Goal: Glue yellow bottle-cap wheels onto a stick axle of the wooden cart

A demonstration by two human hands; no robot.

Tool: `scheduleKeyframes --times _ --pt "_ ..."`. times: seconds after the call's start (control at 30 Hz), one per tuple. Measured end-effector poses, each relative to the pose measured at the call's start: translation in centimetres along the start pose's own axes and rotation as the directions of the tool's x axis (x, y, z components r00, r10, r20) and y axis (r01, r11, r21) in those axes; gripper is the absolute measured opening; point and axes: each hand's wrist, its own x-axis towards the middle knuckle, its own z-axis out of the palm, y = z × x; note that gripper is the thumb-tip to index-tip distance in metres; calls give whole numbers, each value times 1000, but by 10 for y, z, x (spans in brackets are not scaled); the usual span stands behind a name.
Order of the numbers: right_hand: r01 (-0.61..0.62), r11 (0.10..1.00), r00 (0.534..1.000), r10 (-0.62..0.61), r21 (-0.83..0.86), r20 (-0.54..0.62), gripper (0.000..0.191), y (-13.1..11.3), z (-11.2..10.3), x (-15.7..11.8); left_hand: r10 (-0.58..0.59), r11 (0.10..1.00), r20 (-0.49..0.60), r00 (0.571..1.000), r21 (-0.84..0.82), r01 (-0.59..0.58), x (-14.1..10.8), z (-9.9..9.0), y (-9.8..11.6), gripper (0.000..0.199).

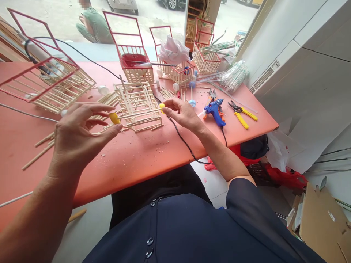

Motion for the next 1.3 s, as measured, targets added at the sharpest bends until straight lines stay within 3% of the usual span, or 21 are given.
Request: scheduleKeyframes --times 0.3,1.3 --pt "-18 1000 1000 18 -14 -6 63 0 0 -1 -41 999 9 999 -28 41 0 0 3 29" --pt "14 997 1000 -13 -81 16 66 4 -2 -1 -21 1000 18 1000 6 21 -2 4 2 27"
